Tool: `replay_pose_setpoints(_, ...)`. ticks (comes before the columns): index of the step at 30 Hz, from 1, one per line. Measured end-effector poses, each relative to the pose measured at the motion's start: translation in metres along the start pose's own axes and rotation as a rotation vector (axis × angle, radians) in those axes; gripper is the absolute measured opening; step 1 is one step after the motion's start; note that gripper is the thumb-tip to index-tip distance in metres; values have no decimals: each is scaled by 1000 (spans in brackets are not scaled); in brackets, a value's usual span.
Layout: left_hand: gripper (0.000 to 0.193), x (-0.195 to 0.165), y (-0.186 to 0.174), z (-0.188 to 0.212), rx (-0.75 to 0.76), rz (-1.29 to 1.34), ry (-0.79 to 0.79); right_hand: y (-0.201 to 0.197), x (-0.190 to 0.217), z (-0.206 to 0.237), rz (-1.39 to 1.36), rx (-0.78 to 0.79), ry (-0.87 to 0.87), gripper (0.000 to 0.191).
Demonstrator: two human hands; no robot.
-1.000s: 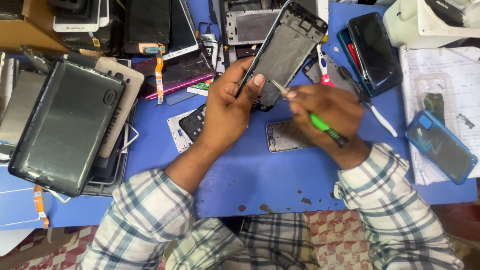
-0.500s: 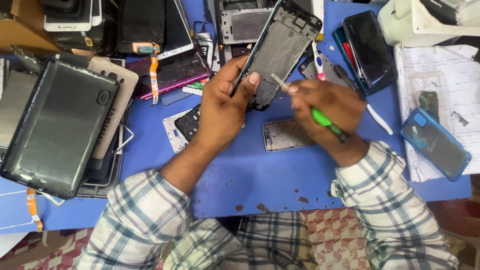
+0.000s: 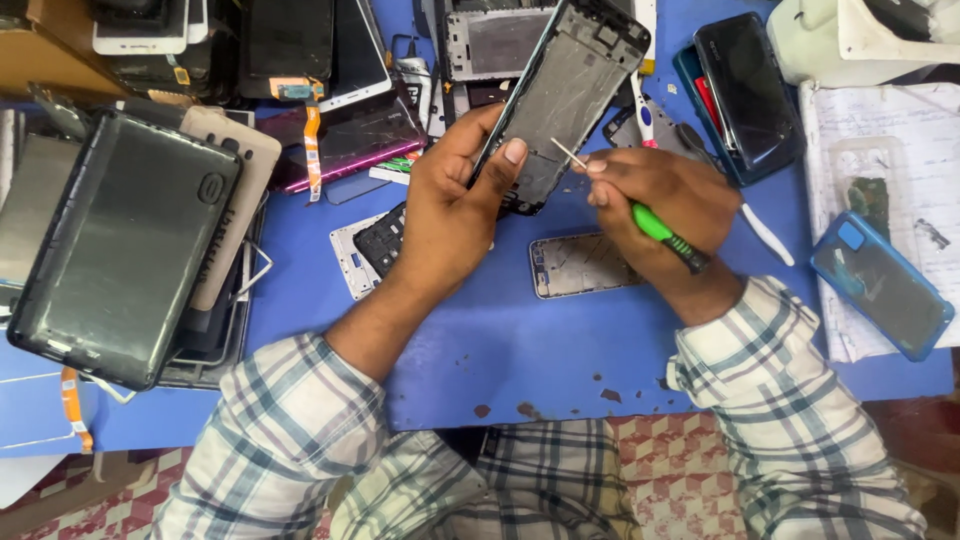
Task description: The person holds a disassembled phone frame in one hand and uses a small screwdriver to pry and scrape inside the frame, working around its edges and interior. They reposition the frame repeatedly and continue scraping the inner surface throughout the episode.
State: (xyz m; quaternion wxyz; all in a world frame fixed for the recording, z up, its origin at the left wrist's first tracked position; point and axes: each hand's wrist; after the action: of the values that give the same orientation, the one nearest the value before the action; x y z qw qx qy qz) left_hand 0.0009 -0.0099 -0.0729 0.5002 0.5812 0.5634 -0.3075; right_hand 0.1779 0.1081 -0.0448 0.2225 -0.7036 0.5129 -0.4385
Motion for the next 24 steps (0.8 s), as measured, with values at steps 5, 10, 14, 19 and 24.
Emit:
replay_pose_setpoints(5,34,3,-1,0,7,34,-4,-4,6,0,34,45,-49,11)
replay_pose_setpoints(10,33,3,-2,2,1,38,3,-5,15,-7,43,31,-53,11)
replay_pose_setpoints(14,33,2,-2,2,-3,-3,-3,-6,16,-9,3,17,15,9)
replay_pose_setpoints(19,34,-1,-2,1,-11,28,-22,-6,15,-8,29,42,-16,10)
replay_pose_setpoints(24,37,-3,-1,1,-46,46,-102,-7,16,-8,24,49,-31,8)
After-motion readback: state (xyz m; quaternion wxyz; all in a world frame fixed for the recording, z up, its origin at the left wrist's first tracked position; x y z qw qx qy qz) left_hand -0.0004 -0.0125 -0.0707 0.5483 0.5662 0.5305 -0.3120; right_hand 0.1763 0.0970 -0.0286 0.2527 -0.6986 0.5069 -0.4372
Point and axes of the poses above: each hand's wrist, its own z-axis away from the middle knuckle, its own y-axis out of the palm, x = y × z, and after that the axes turned 14 degrees about x, right-handed
